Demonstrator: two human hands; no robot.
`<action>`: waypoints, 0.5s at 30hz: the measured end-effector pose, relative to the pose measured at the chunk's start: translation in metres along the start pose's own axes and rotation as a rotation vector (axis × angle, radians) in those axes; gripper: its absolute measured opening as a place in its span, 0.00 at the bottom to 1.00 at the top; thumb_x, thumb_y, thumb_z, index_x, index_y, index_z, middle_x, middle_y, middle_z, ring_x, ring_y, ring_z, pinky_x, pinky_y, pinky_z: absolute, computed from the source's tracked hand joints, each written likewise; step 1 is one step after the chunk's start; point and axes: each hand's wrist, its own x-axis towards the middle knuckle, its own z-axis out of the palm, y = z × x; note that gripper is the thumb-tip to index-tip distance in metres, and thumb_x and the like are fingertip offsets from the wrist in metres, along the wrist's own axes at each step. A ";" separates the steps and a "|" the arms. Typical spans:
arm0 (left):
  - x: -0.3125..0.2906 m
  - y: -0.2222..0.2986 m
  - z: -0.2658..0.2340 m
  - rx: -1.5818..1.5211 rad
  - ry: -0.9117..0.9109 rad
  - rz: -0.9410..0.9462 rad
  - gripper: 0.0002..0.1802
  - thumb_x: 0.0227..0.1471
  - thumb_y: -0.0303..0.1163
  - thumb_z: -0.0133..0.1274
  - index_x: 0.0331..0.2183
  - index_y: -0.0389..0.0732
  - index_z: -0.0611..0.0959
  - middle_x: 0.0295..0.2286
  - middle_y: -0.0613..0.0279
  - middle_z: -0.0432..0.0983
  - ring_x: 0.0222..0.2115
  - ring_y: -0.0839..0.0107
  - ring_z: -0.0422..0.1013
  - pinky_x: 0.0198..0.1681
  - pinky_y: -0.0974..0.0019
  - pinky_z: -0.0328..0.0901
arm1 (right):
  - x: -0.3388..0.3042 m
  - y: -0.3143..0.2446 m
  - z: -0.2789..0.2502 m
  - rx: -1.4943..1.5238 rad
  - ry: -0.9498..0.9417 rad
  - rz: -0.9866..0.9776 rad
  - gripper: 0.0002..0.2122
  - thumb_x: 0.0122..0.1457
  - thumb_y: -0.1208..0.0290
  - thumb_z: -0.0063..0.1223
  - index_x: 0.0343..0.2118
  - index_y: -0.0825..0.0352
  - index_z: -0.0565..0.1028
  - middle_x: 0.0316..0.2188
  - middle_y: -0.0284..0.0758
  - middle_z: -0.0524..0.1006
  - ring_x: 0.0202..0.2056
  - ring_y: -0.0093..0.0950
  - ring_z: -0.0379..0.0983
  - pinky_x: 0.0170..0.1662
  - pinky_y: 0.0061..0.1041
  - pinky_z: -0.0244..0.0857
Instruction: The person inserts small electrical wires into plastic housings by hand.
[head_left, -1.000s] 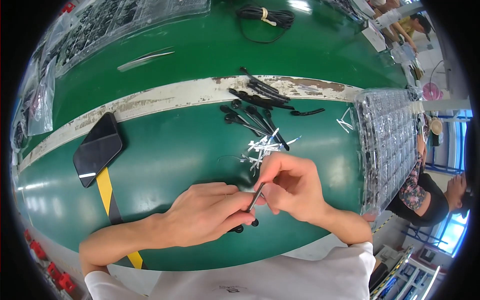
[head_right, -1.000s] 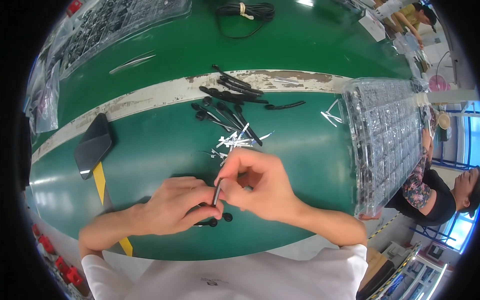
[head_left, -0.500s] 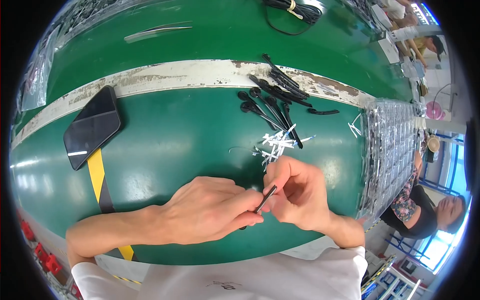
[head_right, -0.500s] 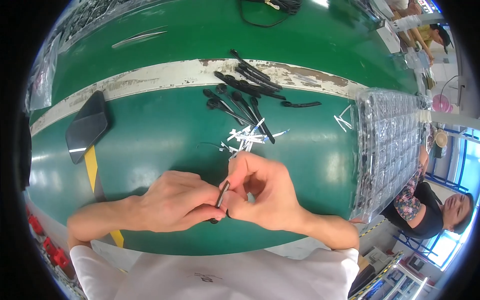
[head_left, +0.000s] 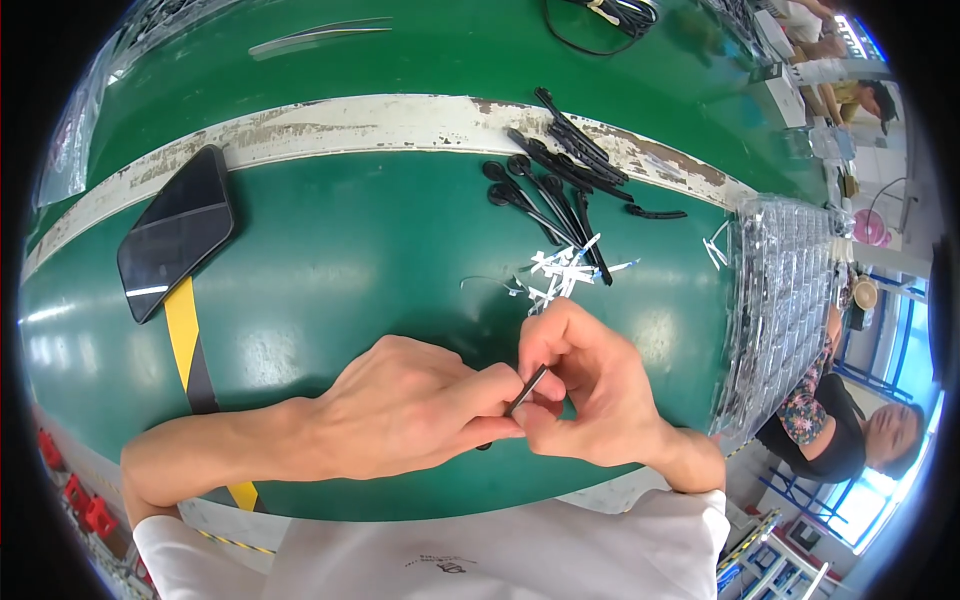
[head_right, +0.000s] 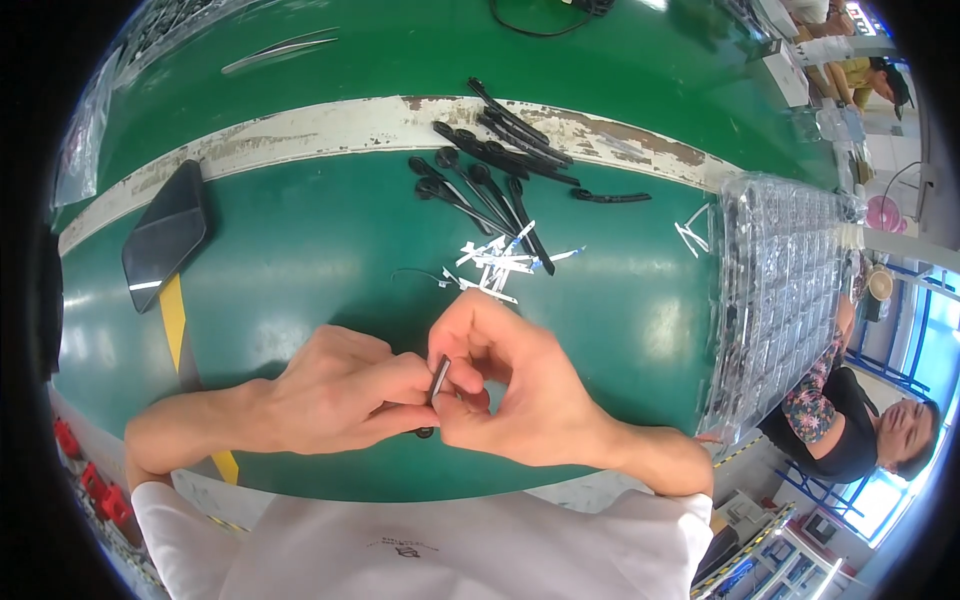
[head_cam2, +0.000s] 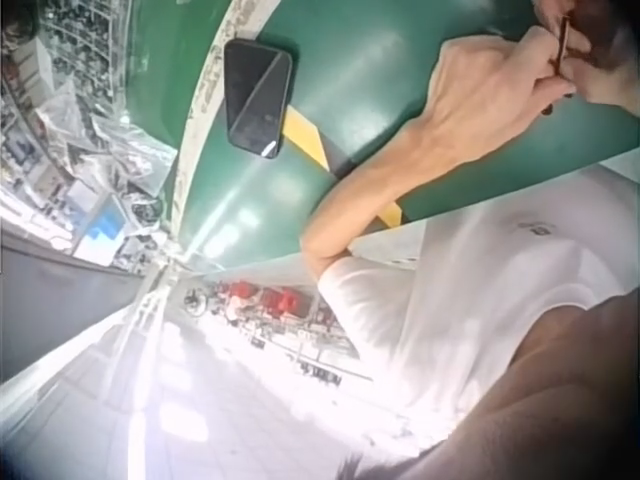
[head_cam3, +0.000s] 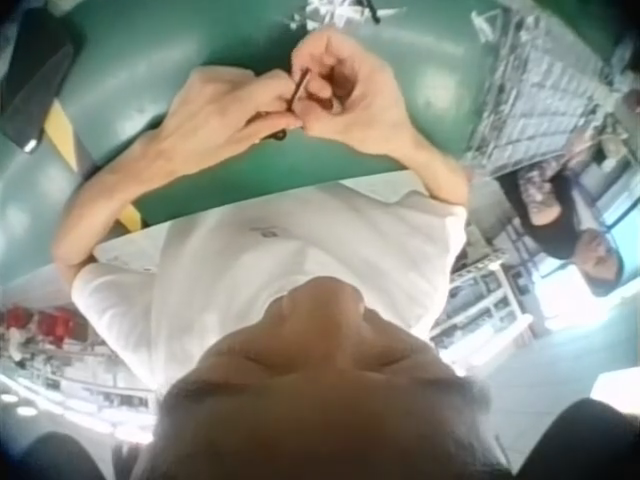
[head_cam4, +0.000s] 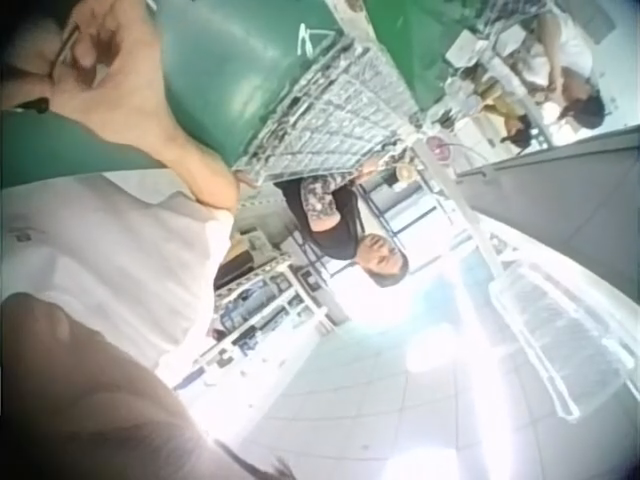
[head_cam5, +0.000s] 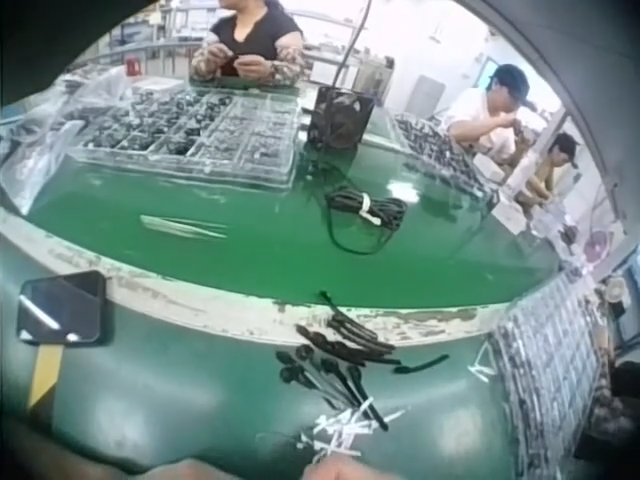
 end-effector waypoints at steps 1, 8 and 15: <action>0.000 0.000 0.001 0.001 -0.001 0.001 0.13 0.53 0.32 0.62 0.31 0.42 0.72 0.17 0.64 0.71 0.17 0.64 0.69 0.18 0.59 0.62 | 0.000 -0.001 0.001 0.000 0.001 -0.001 0.13 0.51 0.89 0.53 0.36 0.66 0.67 0.28 0.27 0.65 0.30 0.16 0.67 0.40 0.20 0.69; 0.002 0.002 -0.002 -0.059 -0.040 -0.041 0.12 0.53 0.33 0.62 0.35 0.42 0.75 0.19 0.65 0.75 0.18 0.65 0.72 0.19 0.62 0.65 | -0.001 0.011 0.002 0.025 0.062 -0.068 0.15 0.48 0.90 0.56 0.37 0.67 0.68 0.32 0.28 0.68 0.30 0.15 0.63 0.32 0.17 0.61; 0.005 0.003 -0.004 -0.191 -0.089 -0.130 0.10 0.53 0.26 0.64 0.35 0.36 0.78 0.25 0.61 0.83 0.22 0.67 0.79 0.24 0.69 0.70 | 0.001 0.015 -0.010 0.006 0.126 -0.269 0.06 0.57 0.85 0.54 0.36 0.71 0.75 0.30 0.32 0.79 0.31 0.18 0.77 0.30 0.18 0.72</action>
